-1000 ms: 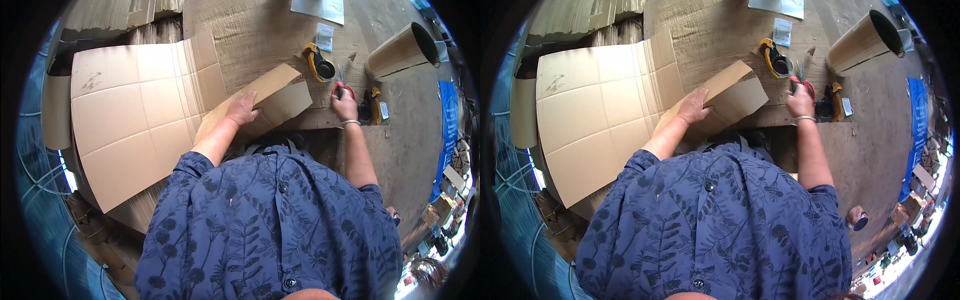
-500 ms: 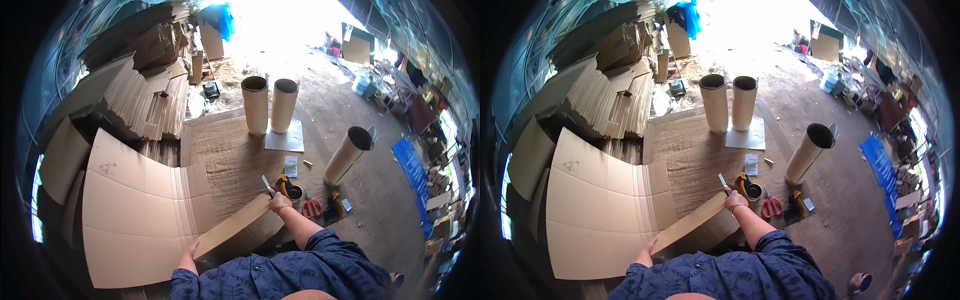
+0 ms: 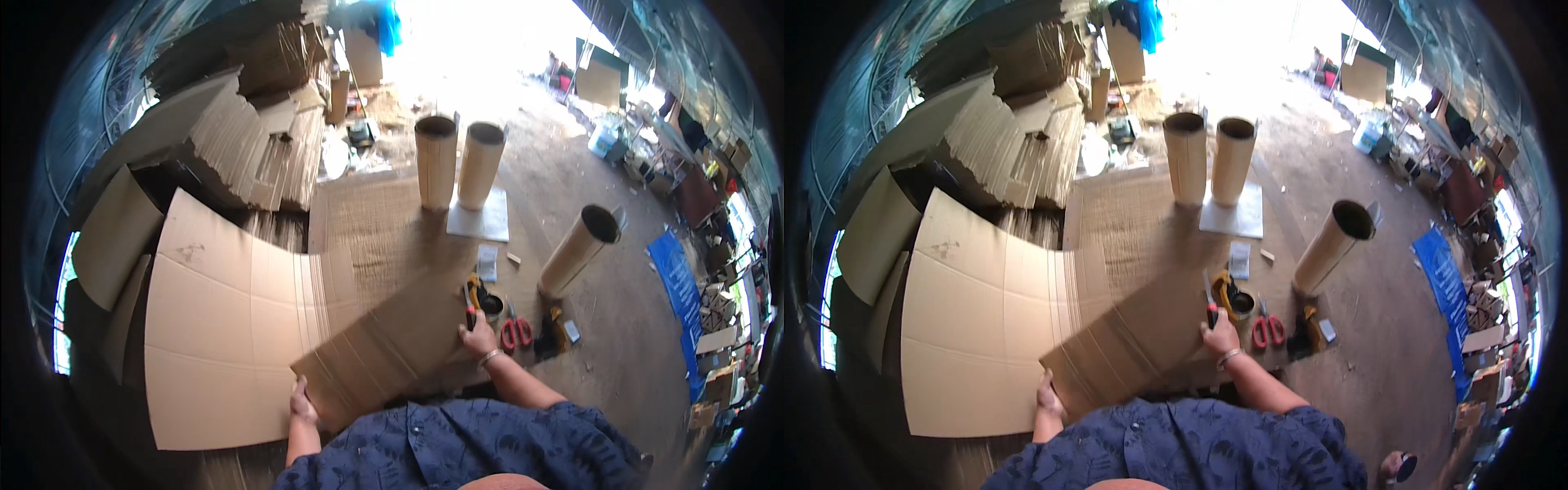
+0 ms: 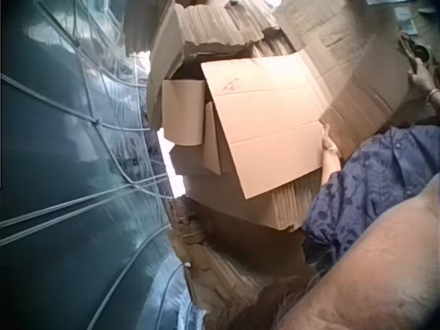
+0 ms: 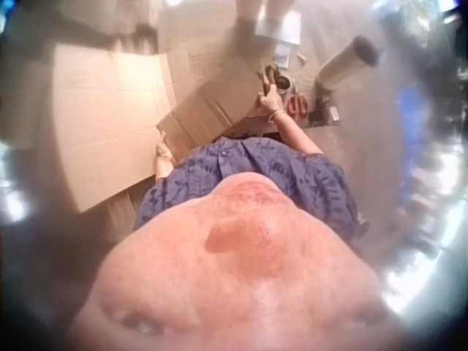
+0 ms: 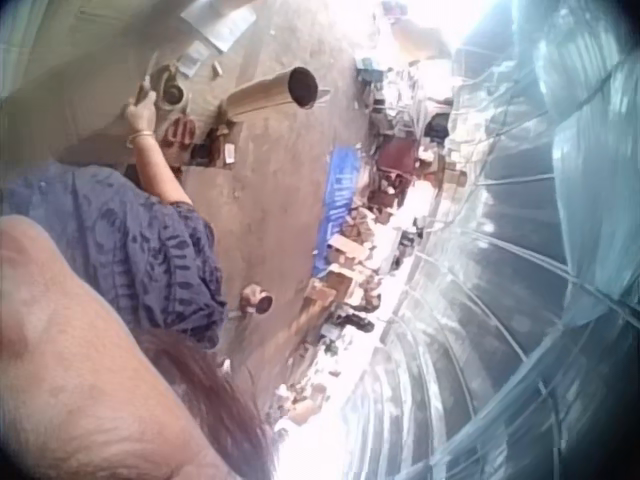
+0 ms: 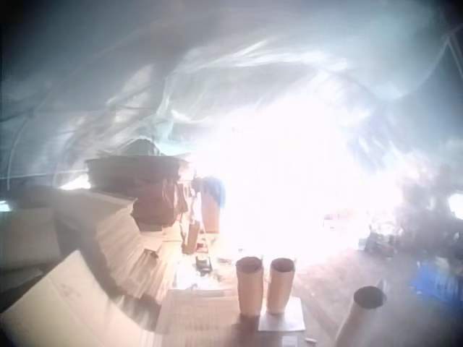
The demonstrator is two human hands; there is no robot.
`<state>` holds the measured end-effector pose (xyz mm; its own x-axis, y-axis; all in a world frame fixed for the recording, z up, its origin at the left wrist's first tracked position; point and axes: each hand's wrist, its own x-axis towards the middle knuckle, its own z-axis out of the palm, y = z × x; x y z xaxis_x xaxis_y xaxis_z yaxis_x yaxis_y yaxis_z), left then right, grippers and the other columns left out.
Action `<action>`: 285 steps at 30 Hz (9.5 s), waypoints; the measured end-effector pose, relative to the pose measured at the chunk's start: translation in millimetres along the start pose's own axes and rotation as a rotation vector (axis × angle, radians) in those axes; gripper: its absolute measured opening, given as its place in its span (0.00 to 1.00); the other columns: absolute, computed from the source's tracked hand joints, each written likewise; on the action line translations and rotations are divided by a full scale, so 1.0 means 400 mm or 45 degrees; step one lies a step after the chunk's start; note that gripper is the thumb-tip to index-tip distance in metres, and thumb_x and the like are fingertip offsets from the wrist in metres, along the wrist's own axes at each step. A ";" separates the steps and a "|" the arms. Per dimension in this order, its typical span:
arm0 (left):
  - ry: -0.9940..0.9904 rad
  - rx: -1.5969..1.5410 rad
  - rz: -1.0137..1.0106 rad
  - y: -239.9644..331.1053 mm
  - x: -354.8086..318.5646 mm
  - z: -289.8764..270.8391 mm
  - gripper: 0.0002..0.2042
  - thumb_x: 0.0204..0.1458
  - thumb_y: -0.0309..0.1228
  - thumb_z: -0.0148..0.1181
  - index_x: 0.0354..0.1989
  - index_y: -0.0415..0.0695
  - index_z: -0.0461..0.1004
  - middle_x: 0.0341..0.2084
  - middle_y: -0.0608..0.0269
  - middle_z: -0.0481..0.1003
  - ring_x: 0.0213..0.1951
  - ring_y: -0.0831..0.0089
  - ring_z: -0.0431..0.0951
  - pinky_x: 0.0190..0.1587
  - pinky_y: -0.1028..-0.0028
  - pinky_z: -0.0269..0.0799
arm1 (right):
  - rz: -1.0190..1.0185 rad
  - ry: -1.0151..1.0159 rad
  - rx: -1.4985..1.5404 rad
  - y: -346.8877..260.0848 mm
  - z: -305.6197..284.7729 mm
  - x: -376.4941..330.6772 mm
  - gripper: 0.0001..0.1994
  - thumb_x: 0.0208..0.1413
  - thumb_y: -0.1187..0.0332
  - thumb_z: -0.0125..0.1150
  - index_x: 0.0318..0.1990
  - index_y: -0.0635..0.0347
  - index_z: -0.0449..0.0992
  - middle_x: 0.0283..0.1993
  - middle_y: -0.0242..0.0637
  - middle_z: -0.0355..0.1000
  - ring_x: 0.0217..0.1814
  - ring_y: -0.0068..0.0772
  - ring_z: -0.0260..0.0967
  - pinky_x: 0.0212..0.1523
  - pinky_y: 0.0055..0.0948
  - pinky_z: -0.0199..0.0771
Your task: The person assembles a cardboard box by folding flaps and securing them with a tape dispenser. They then affix a shipping label to the finished box and place it aside before beginning to assemble another box.
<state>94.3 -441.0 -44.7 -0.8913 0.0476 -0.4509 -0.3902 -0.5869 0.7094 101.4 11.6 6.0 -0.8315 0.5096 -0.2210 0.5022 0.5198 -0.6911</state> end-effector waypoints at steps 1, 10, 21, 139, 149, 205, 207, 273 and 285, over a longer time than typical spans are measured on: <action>0.090 0.104 0.105 0.000 0.017 -0.020 0.21 0.59 0.38 0.54 0.57 0.40 0.65 0.49 0.56 0.73 0.48 0.60 0.75 0.49 0.59 0.75 | -0.063 0.062 0.077 0.028 0.033 0.020 0.28 0.51 0.58 0.62 0.56 0.57 0.61 0.43 0.63 0.72 0.49 0.66 0.69 0.48 0.53 0.69; 0.530 0.226 0.131 -0.170 0.026 -0.033 0.19 0.56 0.40 0.59 0.51 0.42 0.70 0.46 0.60 0.74 0.46 0.66 0.74 0.50 0.67 0.70 | 0.305 0.077 0.670 0.308 0.221 0.104 0.18 0.48 0.75 0.58 0.48 0.55 0.68 0.33 0.36 0.71 0.25 0.29 0.70 0.24 0.30 0.71; 0.326 1.755 0.919 -0.136 0.025 0.161 0.29 0.49 0.33 0.67 0.58 0.36 0.64 0.52 0.48 0.70 0.56 0.55 0.69 0.59 0.63 0.65 | -0.009 0.229 0.072 0.245 -0.024 -0.043 0.23 0.55 0.54 0.62 0.55 0.49 0.66 0.46 0.47 0.74 0.46 0.55 0.73 0.43 0.44 0.74; -0.900 2.610 0.489 -0.367 0.253 0.604 0.36 0.51 0.50 0.62 0.64 0.44 0.60 0.62 0.51 0.64 0.64 0.55 0.62 0.67 0.63 0.56 | 0.531 -0.210 -0.552 0.530 -0.322 0.176 0.16 0.62 0.59 0.46 0.51 0.55 0.72 0.52 0.51 0.74 0.55 0.49 0.73 0.53 0.45 0.71; -1.029 2.412 0.702 -0.394 0.223 0.711 0.31 0.48 0.39 0.67 0.62 0.54 0.64 0.62 0.47 0.62 0.64 0.54 0.62 0.64 0.62 0.61 | 0.511 -0.265 -0.540 0.489 -0.147 0.217 0.25 0.55 0.56 0.58 0.56 0.56 0.63 0.54 0.53 0.72 0.56 0.51 0.71 0.55 0.47 0.71; -0.470 0.390 -0.115 0.122 -0.129 0.594 0.22 0.59 0.29 0.53 0.59 0.29 0.64 0.48 0.49 0.74 0.48 0.67 0.76 0.53 0.74 0.71 | -1.069 -0.495 -0.304 -0.332 -0.224 -0.046 0.30 0.58 0.58 0.58 0.66 0.56 0.60 0.70 0.47 0.51 0.70 0.51 0.55 0.67 0.36 0.58; -0.613 0.453 0.027 0.100 -0.119 0.589 0.24 0.63 0.37 0.49 0.61 0.29 0.62 0.52 0.49 0.72 0.53 0.66 0.73 0.57 0.70 0.68 | -1.000 -0.521 -0.451 -0.359 -0.241 -0.059 0.30 0.58 0.57 0.58 0.65 0.57 0.61 0.70 0.48 0.51 0.69 0.51 0.56 0.66 0.37 0.60; -0.327 1.095 0.787 -0.004 -0.109 0.730 0.11 0.55 0.31 0.64 0.43 0.43 0.72 0.53 0.56 0.71 0.50 0.72 0.71 0.54 0.71 0.66 | -0.394 -0.936 1.158 -0.309 -0.105 0.262 0.19 0.57 0.64 0.63 0.54 0.58 0.71 0.42 0.28 0.69 0.45 0.17 0.65 0.47 0.17 0.66; -0.221 1.065 0.531 0.122 0.038 0.672 0.12 0.59 0.29 0.58 0.50 0.41 0.72 0.42 0.65 0.73 0.46 0.77 0.71 0.54 0.77 0.65 | -0.579 0.060 0.568 -0.320 -0.018 0.156 0.21 0.51 0.57 0.63 0.45 0.65 0.71 0.44 0.52 0.69 0.48 0.47 0.66 0.52 0.40 0.65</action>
<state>-0.6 -251.7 128.8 -0.9917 0.1238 -0.0349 -0.0119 0.1822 0.9832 -13.3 -18.3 85.5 -0.9219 0.3401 0.1853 -0.0541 0.3608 -0.9311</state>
